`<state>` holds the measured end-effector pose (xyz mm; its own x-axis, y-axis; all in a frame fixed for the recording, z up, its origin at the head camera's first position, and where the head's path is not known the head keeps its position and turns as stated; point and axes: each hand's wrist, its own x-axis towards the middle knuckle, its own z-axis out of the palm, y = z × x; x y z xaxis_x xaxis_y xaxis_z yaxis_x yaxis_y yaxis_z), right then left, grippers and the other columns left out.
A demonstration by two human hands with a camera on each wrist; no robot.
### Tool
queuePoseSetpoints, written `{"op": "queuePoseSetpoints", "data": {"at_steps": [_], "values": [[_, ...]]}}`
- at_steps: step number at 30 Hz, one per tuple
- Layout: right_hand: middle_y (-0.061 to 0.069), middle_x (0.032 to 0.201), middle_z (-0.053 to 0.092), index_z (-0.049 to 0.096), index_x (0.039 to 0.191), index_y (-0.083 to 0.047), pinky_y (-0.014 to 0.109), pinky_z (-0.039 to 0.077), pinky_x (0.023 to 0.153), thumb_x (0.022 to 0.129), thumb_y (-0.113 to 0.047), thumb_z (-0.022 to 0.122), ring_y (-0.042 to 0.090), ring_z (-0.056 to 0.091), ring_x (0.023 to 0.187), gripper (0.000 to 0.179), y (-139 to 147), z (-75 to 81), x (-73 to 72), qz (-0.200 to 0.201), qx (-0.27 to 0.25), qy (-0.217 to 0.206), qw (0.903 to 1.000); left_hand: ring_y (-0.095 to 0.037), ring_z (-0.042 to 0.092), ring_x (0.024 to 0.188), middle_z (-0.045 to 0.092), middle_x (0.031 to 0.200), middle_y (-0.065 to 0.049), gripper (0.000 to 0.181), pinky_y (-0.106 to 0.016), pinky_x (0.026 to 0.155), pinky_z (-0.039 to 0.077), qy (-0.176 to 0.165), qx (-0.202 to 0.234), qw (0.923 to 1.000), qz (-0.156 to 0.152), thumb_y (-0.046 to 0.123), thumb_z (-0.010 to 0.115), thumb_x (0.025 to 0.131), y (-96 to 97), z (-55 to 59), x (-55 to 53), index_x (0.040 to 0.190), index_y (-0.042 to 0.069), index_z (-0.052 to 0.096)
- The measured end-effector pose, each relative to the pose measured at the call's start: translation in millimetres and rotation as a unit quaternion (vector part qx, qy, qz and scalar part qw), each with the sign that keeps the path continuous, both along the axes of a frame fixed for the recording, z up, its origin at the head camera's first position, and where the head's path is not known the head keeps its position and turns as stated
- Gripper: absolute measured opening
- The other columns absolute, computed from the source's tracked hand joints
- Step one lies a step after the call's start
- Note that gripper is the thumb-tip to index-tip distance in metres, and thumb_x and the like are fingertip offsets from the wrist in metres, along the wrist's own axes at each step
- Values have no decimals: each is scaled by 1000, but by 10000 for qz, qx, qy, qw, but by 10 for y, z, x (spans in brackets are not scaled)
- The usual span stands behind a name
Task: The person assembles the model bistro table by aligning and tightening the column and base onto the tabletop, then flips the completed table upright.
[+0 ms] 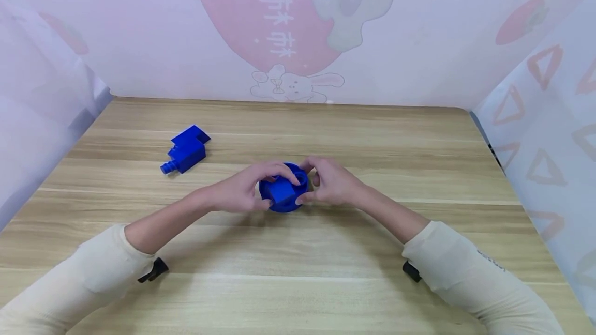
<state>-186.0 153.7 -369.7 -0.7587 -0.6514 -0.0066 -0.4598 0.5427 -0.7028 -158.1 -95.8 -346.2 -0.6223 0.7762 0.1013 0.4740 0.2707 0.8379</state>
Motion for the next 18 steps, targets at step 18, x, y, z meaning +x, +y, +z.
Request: {"op": "queuePoseSetpoints", "data": {"at_steps": [18], "values": [[16, 122, 69, 61, 129, 5, 37, 55, 77, 79, -22, 92, 25, 65, 93, 66, -6, -1, 3, -56, 57, -32, 10000, -31, 59, 120, 67, 130, -15, 43, -47, 97, 54, 476, -85, 9985, 253, 3, 84, 80, -144, 5, -17, 120, 3, 68]]}}
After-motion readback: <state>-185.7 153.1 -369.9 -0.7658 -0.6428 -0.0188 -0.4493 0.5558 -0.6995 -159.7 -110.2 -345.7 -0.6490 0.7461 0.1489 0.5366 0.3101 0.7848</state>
